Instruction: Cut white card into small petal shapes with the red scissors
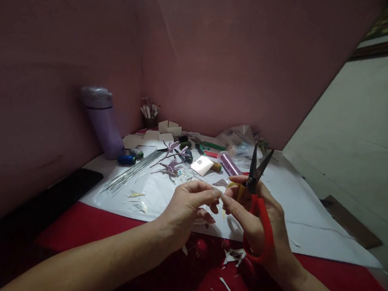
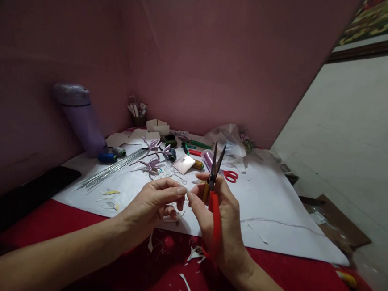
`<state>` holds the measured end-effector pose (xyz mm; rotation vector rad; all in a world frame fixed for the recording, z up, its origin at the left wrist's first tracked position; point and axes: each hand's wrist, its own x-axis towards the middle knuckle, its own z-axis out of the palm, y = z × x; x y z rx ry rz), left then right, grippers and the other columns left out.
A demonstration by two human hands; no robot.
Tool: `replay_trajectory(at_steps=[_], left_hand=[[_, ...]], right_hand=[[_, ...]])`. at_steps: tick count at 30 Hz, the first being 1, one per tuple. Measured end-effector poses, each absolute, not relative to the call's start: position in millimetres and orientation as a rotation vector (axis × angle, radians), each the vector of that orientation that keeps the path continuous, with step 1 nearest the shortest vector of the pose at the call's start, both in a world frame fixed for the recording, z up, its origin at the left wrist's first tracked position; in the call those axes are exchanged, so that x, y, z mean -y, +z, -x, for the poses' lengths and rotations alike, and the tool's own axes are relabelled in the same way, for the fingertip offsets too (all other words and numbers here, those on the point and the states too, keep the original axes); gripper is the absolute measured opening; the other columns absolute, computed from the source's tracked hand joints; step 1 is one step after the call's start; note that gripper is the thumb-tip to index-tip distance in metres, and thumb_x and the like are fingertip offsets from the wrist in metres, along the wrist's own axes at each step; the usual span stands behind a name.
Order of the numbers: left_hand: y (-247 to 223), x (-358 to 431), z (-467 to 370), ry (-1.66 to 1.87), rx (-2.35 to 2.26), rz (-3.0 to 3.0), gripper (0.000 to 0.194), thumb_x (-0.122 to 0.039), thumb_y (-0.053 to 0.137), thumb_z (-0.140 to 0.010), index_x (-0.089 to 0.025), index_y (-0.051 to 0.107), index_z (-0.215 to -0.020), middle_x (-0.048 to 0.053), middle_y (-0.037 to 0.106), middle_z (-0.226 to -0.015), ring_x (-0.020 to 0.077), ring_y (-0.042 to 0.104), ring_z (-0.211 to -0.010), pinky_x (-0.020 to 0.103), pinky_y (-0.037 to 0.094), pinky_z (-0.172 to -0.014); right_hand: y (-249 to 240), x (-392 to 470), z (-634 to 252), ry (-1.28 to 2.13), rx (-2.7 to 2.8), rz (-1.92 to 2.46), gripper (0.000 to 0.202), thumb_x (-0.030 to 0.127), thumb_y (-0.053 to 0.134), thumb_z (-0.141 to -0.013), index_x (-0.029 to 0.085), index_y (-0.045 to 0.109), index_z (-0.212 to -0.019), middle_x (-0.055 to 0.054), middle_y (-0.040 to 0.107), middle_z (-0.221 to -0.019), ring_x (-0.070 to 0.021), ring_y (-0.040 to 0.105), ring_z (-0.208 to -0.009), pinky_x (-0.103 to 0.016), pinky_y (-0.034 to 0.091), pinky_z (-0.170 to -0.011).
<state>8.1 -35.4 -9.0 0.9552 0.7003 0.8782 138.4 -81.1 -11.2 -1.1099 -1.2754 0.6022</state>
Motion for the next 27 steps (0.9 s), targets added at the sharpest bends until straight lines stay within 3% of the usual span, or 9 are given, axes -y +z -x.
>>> replay_trajectory(at_steps=[9, 14, 27], left_hand=[[-10.1, 34.9, -5.3, 0.898, -0.637, -1.077, 0.019, -0.024, 0.074, -0.064, -0.011, 0.063, -0.072, 0.004, 0.061, -0.066, 0.0121, 0.056, -0.059, 0.021, 0.045, -0.048], [-10.4, 33.6, -4.2, 0.911, -0.649, -1.150, 0.022, -0.032, 0.070, -0.070, -0.011, 0.063, -0.068, 0.004, 0.061, -0.062, 0.0110, 0.055, -0.056, 0.021, 0.045, -0.048], [-5.7, 35.4, -4.6, 0.886, -0.605, -0.982, 0.015, -0.026, 0.069, -0.072, -0.013, 0.062, -0.071, 0.002, 0.059, -0.065, 0.0092, 0.054, -0.057, 0.019, 0.043, -0.050]], right_hand=[[-2.5, 80.3, -137.5, 0.664, 1.232, 1.123, 0.025, 0.021, 0.066, -0.075, 0.020, 0.052, -0.095, 0.004, 0.057, -0.066, -0.0096, 0.054, -0.054, -0.021, 0.045, -0.051], [-2.4, 82.2, -138.9, 0.720, 1.254, 1.129, 0.025, 0.024, 0.066, -0.076, 0.020, 0.051, -0.096, 0.004, 0.057, -0.064, -0.0106, 0.054, -0.054, -0.022, 0.044, -0.049], [-7.1, 84.9, -137.6, 0.608, 1.293, 1.122, 0.021, 0.025, 0.060, -0.082, 0.022, 0.054, -0.102, 0.002, 0.060, -0.073, -0.0125, 0.059, -0.060, -0.025, 0.049, -0.055]])
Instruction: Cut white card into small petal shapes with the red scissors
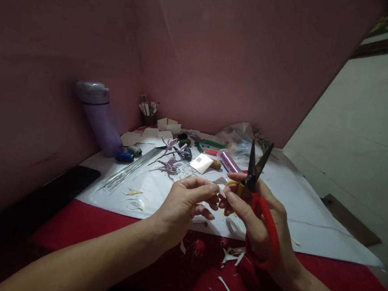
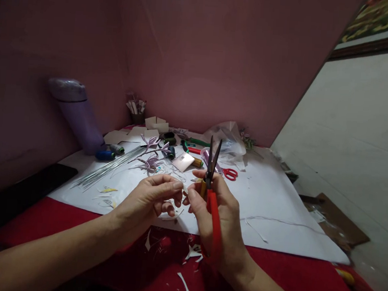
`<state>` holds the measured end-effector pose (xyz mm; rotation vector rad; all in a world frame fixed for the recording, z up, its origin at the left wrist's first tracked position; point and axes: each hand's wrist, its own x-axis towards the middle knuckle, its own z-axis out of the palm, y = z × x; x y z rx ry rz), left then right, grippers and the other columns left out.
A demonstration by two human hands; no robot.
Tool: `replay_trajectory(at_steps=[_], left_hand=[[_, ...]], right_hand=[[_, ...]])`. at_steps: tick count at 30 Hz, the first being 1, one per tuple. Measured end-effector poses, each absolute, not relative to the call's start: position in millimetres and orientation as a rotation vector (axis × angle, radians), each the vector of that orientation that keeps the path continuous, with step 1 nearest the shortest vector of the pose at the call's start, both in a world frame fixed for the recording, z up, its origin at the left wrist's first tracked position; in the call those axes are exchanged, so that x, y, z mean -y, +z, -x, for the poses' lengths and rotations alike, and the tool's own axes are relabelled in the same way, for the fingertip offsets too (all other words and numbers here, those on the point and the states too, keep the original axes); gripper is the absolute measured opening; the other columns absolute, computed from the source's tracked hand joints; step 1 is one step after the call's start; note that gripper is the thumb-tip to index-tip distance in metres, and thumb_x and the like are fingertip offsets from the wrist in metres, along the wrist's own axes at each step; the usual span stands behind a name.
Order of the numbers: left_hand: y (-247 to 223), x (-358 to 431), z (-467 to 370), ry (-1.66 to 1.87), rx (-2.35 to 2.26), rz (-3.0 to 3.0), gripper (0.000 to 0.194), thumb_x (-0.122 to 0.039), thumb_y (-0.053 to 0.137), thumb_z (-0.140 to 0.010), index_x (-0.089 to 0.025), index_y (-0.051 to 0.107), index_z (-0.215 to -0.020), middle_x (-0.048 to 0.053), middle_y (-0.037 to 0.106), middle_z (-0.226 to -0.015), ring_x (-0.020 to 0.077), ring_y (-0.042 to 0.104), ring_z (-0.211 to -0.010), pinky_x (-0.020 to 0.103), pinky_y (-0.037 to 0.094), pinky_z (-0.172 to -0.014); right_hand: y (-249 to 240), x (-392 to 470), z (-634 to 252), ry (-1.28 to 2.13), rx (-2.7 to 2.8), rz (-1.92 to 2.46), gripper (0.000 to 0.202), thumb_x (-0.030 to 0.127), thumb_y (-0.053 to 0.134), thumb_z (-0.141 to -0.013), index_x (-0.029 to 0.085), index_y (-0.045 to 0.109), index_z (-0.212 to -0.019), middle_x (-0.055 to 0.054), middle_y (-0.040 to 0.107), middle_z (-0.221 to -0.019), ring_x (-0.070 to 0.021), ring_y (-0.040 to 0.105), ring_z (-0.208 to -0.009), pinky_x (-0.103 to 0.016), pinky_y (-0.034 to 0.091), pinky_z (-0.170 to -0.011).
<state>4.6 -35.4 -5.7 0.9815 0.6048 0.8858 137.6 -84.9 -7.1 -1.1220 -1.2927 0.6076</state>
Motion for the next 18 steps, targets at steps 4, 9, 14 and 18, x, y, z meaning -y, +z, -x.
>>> replay_trajectory(at_steps=[4, 9, 14, 18], left_hand=[[-5.9, 37.3, -5.4, 0.904, -0.620, -1.000, 0.017, -0.027, 0.070, -0.071, -0.013, 0.062, -0.070, 0.002, 0.058, -0.065, 0.0084, 0.052, -0.056, 0.018, 0.043, -0.049], [-7.7, 39.0, -6.2, 0.903, -0.620, -1.043, 0.017, -0.027, 0.069, -0.072, -0.011, 0.062, -0.071, 0.003, 0.059, -0.063, 0.0100, 0.053, -0.056, 0.020, 0.043, -0.048], [-12.0, 37.1, -5.4, 0.902, -0.573, -1.060, 0.019, -0.026, 0.073, -0.067, -0.012, 0.064, -0.078, 0.004, 0.061, -0.067, 0.0117, 0.056, -0.059, 0.021, 0.044, -0.049], [-11.4, 36.1, -4.9, 0.911, -0.563, -1.081, 0.018, -0.028, 0.070, -0.070, -0.012, 0.065, -0.079, 0.004, 0.061, -0.067, 0.0121, 0.056, -0.060, 0.021, 0.045, -0.050]], right_hand=[[-10.7, 86.2, -138.6, 0.572, 1.337, 1.117, 0.026, 0.022, 0.063, -0.080, 0.023, 0.053, -0.103, 0.002, 0.059, -0.075, -0.0121, 0.058, -0.062, -0.025, 0.048, -0.058], [-11.0, 85.3, -139.3, 0.551, 1.316, 1.130, 0.025, 0.023, 0.063, -0.080, 0.024, 0.052, -0.102, 0.002, 0.058, -0.074, -0.0127, 0.057, -0.061, -0.025, 0.046, -0.055], [-7.9, 85.0, -140.2, 0.551, 1.314, 1.157, 0.023, 0.023, 0.062, -0.079, 0.023, 0.052, -0.100, 0.003, 0.058, -0.072, -0.0123, 0.057, -0.057, -0.025, 0.045, -0.051], [-6.8, 86.2, -139.7, 0.530, 1.331, 1.168, 0.023, 0.023, 0.063, -0.079, 0.023, 0.053, -0.100, 0.003, 0.058, -0.071, -0.0123, 0.057, -0.058, -0.025, 0.045, -0.051]])
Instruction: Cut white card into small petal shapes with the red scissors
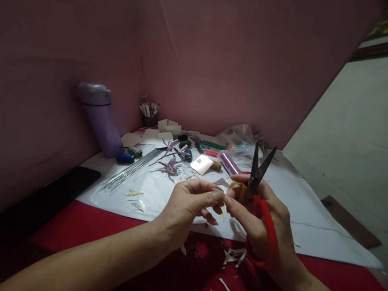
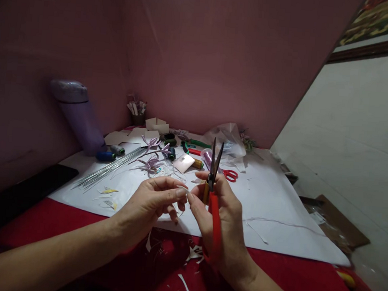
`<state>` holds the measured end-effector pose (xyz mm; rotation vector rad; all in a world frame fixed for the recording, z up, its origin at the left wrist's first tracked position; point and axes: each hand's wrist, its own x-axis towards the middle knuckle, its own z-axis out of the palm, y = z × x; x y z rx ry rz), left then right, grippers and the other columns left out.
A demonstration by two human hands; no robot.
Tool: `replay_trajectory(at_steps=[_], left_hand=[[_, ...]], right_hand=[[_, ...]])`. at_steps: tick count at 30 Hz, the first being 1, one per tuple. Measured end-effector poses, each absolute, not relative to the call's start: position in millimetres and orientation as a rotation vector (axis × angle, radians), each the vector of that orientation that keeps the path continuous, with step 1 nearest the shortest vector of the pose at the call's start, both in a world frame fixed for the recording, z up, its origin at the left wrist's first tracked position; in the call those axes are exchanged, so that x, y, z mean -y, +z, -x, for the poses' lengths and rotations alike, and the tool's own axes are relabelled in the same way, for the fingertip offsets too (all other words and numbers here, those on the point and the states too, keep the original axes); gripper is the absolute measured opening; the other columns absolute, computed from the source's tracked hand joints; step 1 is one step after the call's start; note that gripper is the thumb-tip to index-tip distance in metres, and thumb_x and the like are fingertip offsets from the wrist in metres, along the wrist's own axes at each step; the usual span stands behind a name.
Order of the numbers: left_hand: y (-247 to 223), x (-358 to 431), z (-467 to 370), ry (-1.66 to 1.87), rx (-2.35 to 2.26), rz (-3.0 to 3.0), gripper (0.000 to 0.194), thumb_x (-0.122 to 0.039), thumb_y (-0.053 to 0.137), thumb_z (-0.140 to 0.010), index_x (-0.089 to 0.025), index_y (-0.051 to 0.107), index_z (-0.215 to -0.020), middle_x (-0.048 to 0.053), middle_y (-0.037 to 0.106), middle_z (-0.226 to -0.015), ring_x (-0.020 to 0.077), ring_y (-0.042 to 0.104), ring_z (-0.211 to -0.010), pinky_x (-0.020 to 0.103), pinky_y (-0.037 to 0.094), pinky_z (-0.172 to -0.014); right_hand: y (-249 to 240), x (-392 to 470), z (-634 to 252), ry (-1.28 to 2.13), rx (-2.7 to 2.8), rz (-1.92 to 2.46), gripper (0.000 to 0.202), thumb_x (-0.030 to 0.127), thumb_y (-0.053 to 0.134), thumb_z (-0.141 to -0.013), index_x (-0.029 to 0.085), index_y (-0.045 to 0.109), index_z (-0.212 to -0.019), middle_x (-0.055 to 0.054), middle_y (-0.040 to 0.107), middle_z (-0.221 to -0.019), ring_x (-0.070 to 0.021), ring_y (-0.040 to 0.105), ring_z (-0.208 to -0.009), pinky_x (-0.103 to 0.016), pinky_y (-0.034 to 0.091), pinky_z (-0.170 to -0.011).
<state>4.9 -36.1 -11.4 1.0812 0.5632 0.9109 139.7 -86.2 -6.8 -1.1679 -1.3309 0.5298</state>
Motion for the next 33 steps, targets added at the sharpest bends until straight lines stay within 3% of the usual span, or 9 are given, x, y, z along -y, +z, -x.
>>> replay_trajectory(at_steps=[15, 27, 33], left_hand=[[-11.4, 34.9, -5.3, 0.915, -0.549, -1.068, 0.014, -0.026, 0.070, -0.071, -0.013, 0.067, -0.076, 0.003, 0.061, -0.064, 0.0103, 0.054, -0.057, 0.020, 0.044, -0.049], [-13.4, 36.1, -5.4, 0.905, -0.513, -1.063, 0.018, -0.026, 0.073, -0.068, -0.014, 0.067, -0.080, 0.004, 0.063, -0.067, 0.0117, 0.057, -0.059, 0.021, 0.046, -0.049], [-11.5, 36.6, -5.8, 0.903, -0.533, -1.082, 0.013, -0.024, 0.068, -0.074, -0.012, 0.065, -0.070, 0.003, 0.062, -0.064, 0.0087, 0.055, -0.053, 0.020, 0.046, -0.050]], right_hand=[[-7.5, 87.4, -138.6, 0.576, 1.305, 1.123, 0.021, 0.021, 0.060, -0.081, 0.026, 0.052, -0.099, 0.002, 0.055, -0.071, -0.0148, 0.054, -0.060, -0.029, 0.045, -0.054], [-7.4, 86.6, -138.4, 0.547, 1.296, 1.098, 0.022, 0.021, 0.063, -0.079, 0.024, 0.053, -0.098, 0.003, 0.057, -0.067, -0.0130, 0.056, -0.056, -0.026, 0.046, -0.052], [-2.5, 88.4, -135.8, 0.562, 1.250, 1.108, 0.022, 0.021, 0.065, -0.075, 0.023, 0.055, -0.094, 0.002, 0.058, -0.068, -0.0131, 0.057, -0.055, -0.025, 0.046, -0.050]])
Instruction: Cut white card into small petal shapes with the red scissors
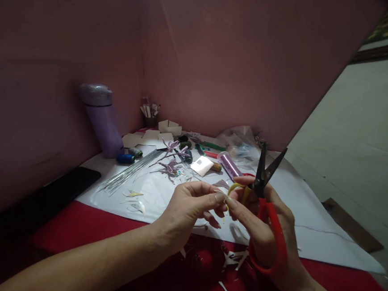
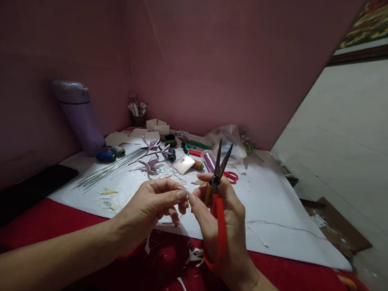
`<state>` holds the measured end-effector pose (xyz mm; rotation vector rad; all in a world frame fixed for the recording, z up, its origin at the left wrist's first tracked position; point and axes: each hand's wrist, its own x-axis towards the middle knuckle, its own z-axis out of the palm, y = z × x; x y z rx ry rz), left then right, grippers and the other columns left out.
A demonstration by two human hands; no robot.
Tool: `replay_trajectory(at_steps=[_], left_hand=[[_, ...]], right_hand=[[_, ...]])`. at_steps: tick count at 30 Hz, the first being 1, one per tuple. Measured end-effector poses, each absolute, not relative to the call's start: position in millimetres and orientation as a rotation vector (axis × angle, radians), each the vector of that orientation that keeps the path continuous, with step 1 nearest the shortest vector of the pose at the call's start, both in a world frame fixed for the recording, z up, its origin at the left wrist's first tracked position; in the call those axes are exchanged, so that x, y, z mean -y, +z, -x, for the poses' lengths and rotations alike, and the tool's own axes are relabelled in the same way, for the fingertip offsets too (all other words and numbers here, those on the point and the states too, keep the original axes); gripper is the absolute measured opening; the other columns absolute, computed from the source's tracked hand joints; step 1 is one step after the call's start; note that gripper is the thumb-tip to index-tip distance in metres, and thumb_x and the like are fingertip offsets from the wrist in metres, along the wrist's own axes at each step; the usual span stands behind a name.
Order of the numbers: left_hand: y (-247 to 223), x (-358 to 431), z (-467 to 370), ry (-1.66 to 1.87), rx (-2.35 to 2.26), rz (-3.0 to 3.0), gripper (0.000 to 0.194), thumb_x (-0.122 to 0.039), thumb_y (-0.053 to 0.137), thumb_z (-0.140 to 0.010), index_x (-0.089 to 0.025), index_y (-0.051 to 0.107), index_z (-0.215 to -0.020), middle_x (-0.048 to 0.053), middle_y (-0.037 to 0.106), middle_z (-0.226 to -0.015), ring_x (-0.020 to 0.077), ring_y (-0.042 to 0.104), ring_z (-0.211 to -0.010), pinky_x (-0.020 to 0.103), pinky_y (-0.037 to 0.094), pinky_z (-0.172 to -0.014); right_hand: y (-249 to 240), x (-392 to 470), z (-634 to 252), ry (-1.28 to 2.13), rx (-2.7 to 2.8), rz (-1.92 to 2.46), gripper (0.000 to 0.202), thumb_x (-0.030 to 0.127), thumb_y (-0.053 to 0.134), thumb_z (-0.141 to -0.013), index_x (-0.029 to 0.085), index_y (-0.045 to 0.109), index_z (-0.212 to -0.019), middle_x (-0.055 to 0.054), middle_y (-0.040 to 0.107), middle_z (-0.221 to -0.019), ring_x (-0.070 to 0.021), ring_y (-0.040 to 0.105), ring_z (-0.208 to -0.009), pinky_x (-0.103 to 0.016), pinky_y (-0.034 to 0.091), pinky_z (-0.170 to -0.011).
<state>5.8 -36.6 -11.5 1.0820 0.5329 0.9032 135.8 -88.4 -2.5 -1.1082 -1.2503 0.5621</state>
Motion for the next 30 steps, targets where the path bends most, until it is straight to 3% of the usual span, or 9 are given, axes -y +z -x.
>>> replay_trajectory(at_steps=[16, 26, 30], left_hand=[[-3.8, 35.5, -5.7, 0.879, -0.566, -0.946, 0.013, -0.022, 0.069, -0.071, -0.012, 0.060, -0.071, 0.002, 0.059, -0.064, 0.0084, 0.053, -0.055, 0.018, 0.043, -0.048], [-5.0, 38.7, -6.2, 0.892, -0.585, -1.005, 0.012, -0.019, 0.065, -0.071, -0.012, 0.058, -0.064, 0.000, 0.055, -0.060, 0.0070, 0.047, -0.050, 0.019, 0.041, -0.047], [-3.7, 39.4, -6.6, 0.899, -0.610, -1.026, 0.013, -0.019, 0.065, -0.071, -0.012, 0.058, -0.063, 0.000, 0.053, -0.058, 0.0072, 0.047, -0.050, 0.019, 0.041, -0.047]], right_hand=[[-7.9, 85.4, -137.9, 0.628, 1.237, 1.011, 0.020, 0.017, 0.059, -0.079, 0.023, 0.056, -0.097, 0.001, 0.062, -0.073, -0.0124, 0.060, -0.057, -0.024, 0.050, -0.053], [-17.3, 89.1, -136.2, 0.305, 1.460, 1.125, 0.031, 0.013, 0.061, -0.080, 0.023, 0.052, -0.108, 0.002, 0.059, -0.080, -0.0114, 0.059, -0.069, -0.023, 0.050, -0.064], [-19.1, 91.0, -135.2, 0.230, 1.503, 1.115, 0.033, 0.011, 0.059, -0.081, 0.023, 0.051, -0.110, 0.002, 0.058, -0.082, -0.0101, 0.059, -0.065, -0.021, 0.050, -0.059]])
